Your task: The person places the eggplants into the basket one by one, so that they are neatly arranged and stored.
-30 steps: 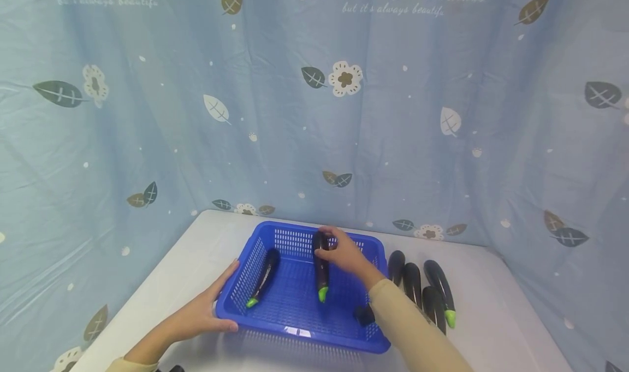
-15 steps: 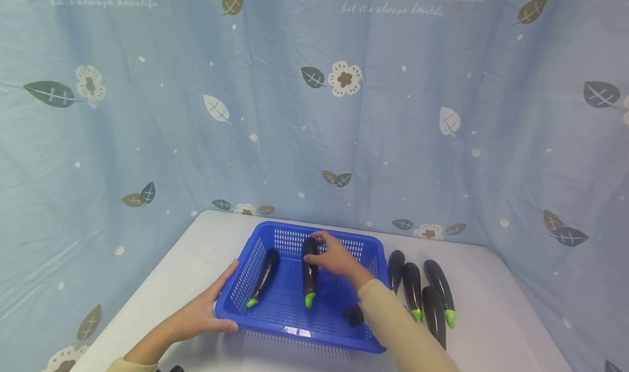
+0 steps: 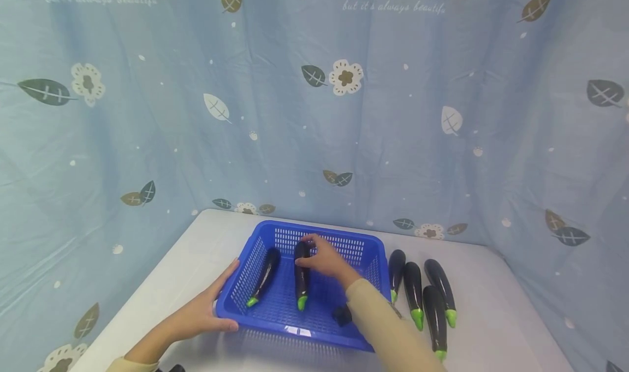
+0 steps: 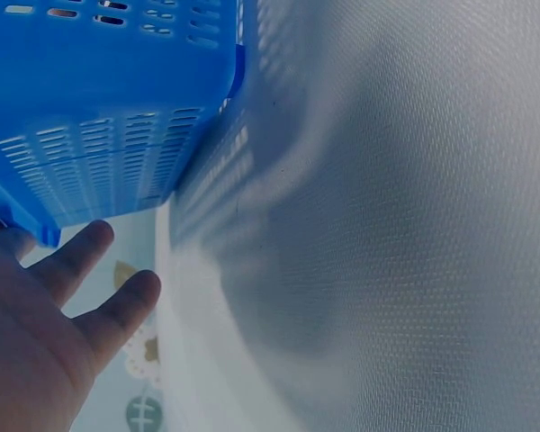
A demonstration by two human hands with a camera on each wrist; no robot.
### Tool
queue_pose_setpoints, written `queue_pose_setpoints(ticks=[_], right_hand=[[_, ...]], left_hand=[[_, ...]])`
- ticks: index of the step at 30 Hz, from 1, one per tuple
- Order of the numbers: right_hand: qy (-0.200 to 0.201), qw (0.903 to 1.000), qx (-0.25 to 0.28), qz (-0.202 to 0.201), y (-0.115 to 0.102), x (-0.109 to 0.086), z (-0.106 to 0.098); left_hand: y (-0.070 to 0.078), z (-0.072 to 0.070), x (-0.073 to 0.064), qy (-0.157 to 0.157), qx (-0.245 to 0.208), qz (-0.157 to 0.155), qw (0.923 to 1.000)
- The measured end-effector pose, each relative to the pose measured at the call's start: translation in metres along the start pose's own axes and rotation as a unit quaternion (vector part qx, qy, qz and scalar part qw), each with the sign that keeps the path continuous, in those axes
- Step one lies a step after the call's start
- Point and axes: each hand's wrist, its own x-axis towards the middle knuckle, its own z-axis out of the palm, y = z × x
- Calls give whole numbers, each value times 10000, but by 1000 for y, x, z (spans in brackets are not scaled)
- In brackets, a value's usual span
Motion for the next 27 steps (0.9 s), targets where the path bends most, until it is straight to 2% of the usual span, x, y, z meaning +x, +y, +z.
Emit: queue_pose_setpoints(ticks=[9, 17, 27], right_hand=[[-112, 9998, 27, 161, 3, 12, 12], [-242, 9990, -35, 383, 3, 13, 20], [-375, 9979, -40, 528, -1, 18, 29]], left_hand=[[3, -1, 1, -11, 31, -89, 10000], [2, -1, 2, -23, -1, -106, 9999], [3, -4, 4, -40, -6, -25, 10000]])
